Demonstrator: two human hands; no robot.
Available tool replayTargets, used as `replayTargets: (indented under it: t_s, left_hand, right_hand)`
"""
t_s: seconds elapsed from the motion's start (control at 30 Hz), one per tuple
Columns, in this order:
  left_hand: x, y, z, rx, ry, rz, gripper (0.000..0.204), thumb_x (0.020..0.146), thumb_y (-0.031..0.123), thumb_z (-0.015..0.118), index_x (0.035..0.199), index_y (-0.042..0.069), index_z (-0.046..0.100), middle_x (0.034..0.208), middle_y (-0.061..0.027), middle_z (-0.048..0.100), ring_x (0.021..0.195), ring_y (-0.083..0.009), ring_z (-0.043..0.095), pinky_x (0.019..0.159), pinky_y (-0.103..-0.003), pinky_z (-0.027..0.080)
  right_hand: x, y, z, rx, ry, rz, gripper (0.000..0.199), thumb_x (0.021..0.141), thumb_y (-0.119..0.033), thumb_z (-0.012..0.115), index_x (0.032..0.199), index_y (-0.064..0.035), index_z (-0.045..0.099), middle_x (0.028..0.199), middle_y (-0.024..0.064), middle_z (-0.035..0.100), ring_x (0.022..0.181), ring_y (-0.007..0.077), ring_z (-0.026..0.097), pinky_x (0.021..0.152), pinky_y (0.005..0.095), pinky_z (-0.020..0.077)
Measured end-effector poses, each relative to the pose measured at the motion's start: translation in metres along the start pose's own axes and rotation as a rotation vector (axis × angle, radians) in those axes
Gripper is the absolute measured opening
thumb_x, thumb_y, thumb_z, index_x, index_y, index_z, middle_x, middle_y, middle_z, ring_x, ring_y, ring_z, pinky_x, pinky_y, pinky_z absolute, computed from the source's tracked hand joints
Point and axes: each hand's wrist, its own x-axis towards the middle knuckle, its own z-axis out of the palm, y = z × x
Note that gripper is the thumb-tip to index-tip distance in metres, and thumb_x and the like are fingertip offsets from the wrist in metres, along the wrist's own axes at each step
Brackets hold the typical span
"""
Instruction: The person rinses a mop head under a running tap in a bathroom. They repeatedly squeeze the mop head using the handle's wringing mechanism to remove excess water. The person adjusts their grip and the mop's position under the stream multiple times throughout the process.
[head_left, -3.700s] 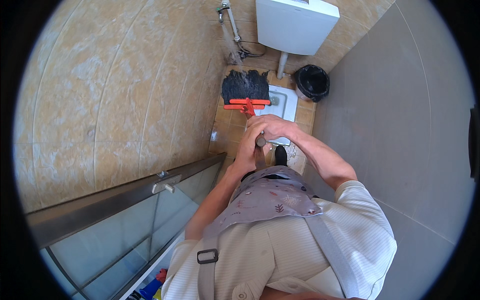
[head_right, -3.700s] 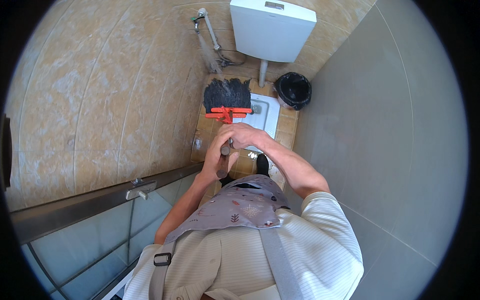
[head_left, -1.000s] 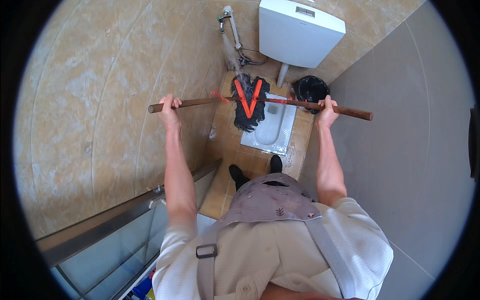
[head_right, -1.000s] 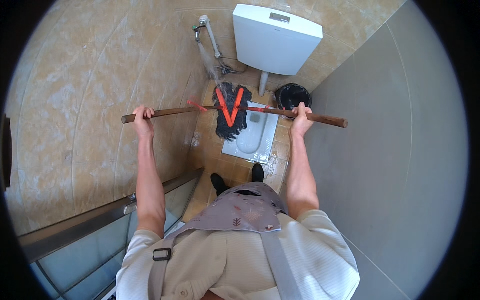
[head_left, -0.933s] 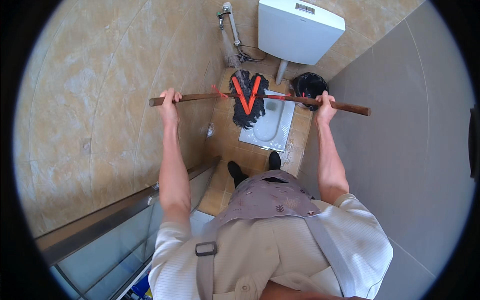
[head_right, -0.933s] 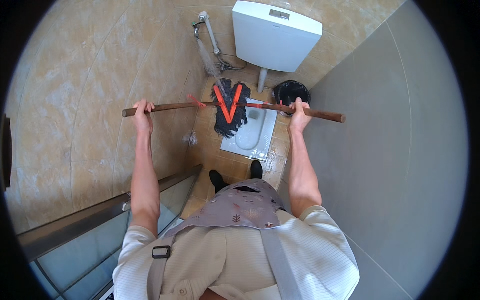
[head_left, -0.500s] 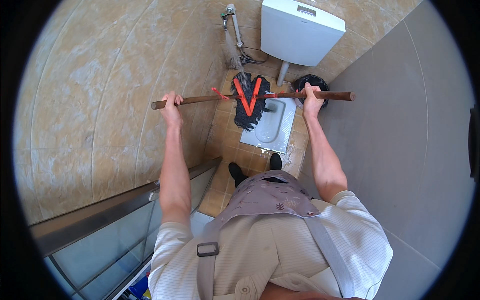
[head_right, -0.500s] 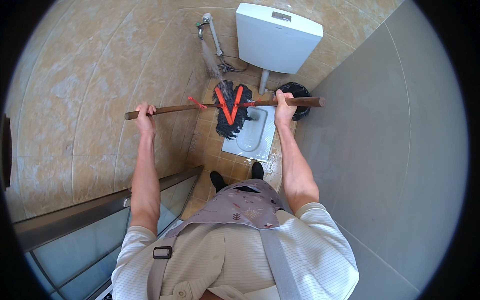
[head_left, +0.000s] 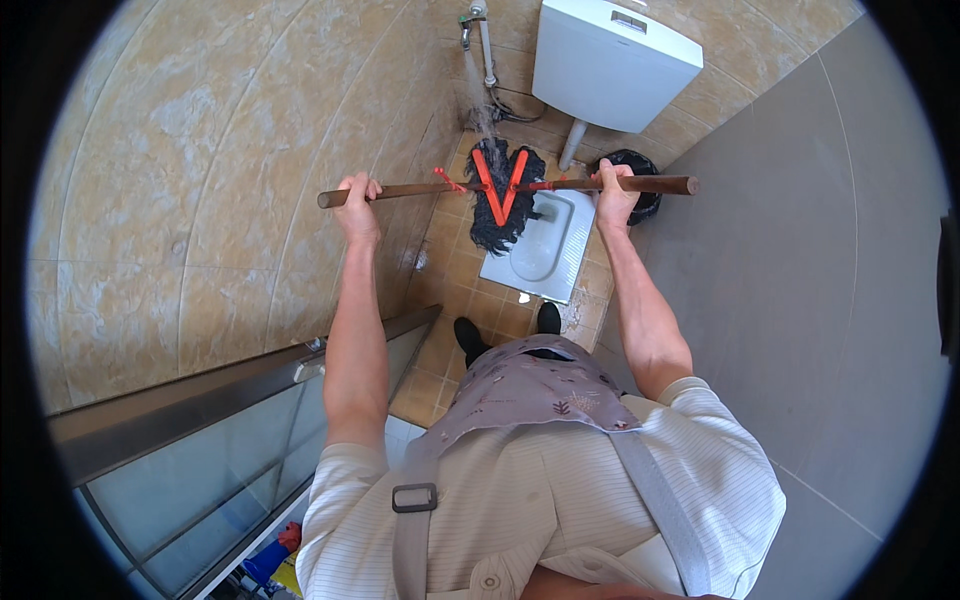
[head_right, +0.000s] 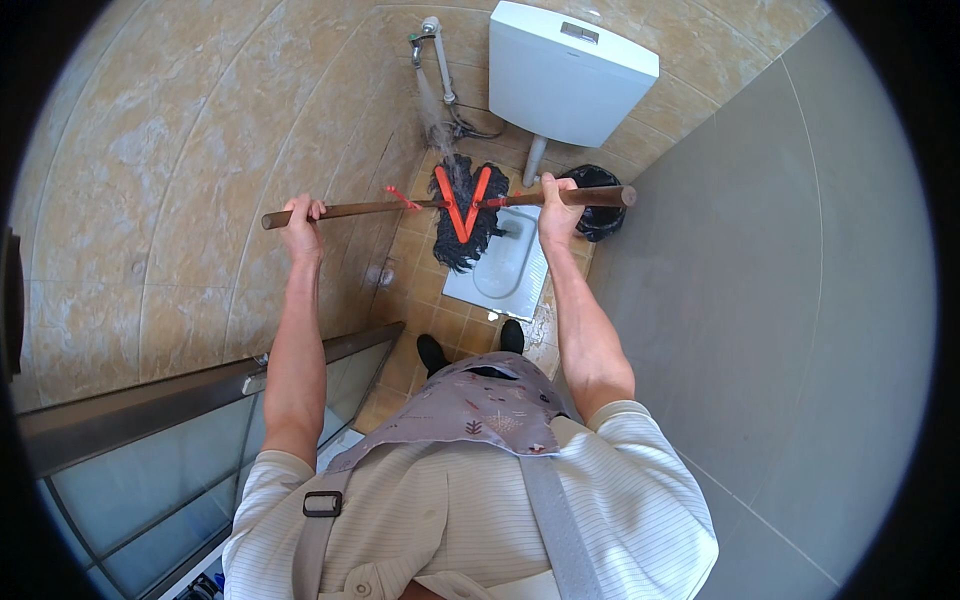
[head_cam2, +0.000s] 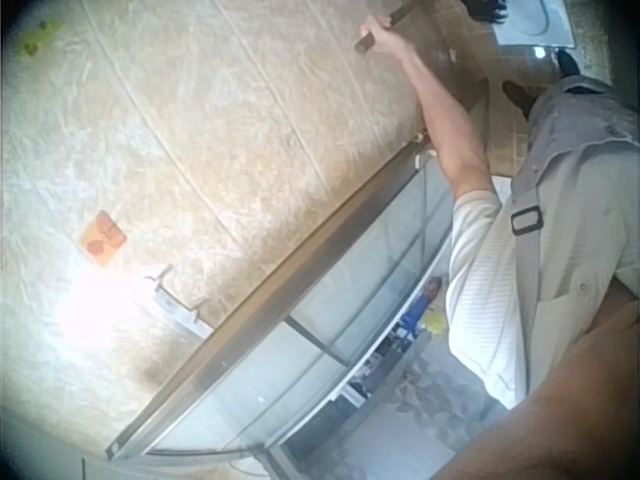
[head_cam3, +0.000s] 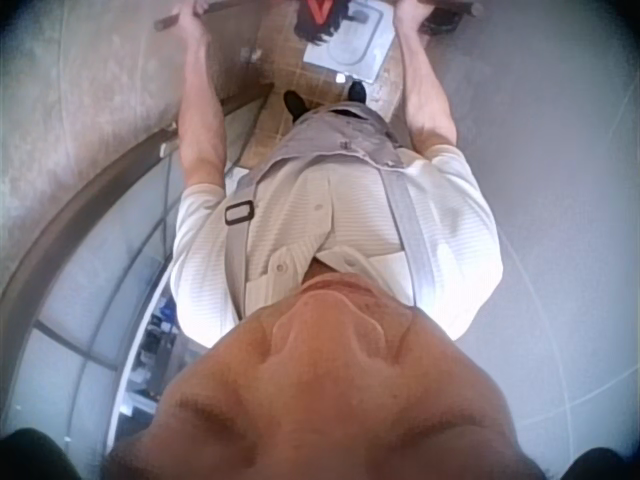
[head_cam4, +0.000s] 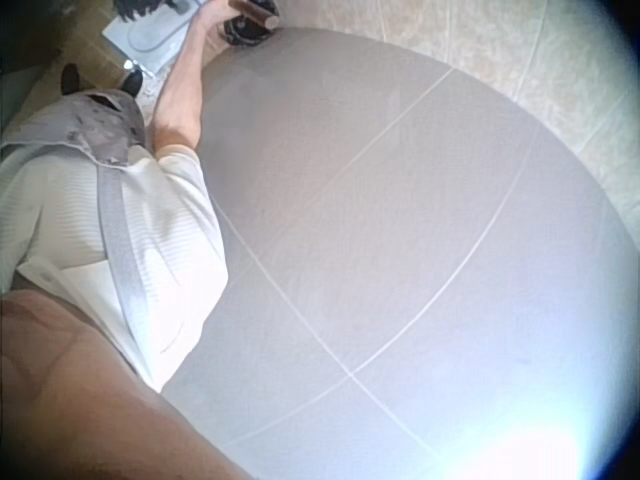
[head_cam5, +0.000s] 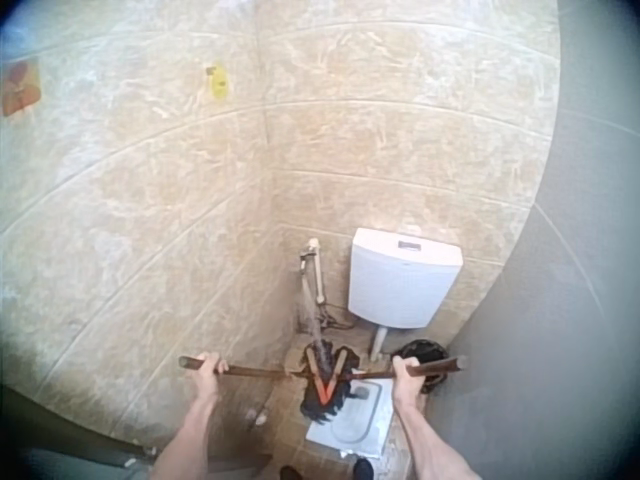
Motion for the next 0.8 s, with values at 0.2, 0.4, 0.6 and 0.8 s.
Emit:
replayTargets:
  t_s: [0.2,0.4,0.6,0.8]
  left_hand:
    - [-0.005,0.003,0.008,0.015,0.002,-0.011,0.028,0.090,0.011,0.063,0.068,0.008,0.047,0.065,-0.0041,0.050,0.068,-0.0173,0.052,0.072,-0.034,0.045]
    - [-0.011,0.004,0.022,0.054,-0.019,-0.019,0.028,0.090,0.013,0.064,0.068,0.008,0.048,0.065,-0.0038,0.051,0.068,-0.0163,0.053,0.072,-0.033,0.044]
    - [-0.014,0.003,0.019,0.054,-0.012,-0.014,0.029,0.091,0.011,0.063,0.067,0.009,0.047,0.065,-0.0034,0.050,0.067,-0.0167,0.052,0.072,-0.034,0.044]
    - [-0.020,0.010,0.038,0.088,-0.019,0.007,0.030,0.093,0.007,0.062,0.068,0.009,0.046,0.065,-0.0034,0.047,0.067,-0.0174,0.049,0.072,-0.036,0.046]
  right_hand:
    - [0.004,0.004,-0.004,-0.006,-0.030,0.028,0.028,0.096,-0.015,0.070,0.074,-0.0074,0.054,0.070,0.0024,0.059,0.067,0.0113,0.056,0.070,0.0313,0.0524]
    - [0.001,0.004,-0.006,0.022,-0.005,0.024,0.030,0.093,-0.020,0.073,0.072,-0.0089,0.054,0.067,-0.0027,0.056,0.066,0.0078,0.049,0.065,0.0279,0.0412]
    - [0.002,0.001,-0.009,0.009,-0.012,0.018,0.030,0.094,-0.020,0.072,0.073,-0.0086,0.054,0.068,-0.0023,0.056,0.065,0.0079,0.049,0.064,0.0280,0.0412]
    - [0.004,0.001,-0.009,0.061,-0.031,0.042,0.029,0.093,-0.019,0.073,0.073,-0.0082,0.054,0.068,-0.0019,0.056,0.066,0.0078,0.050,0.061,0.0266,0.0411]
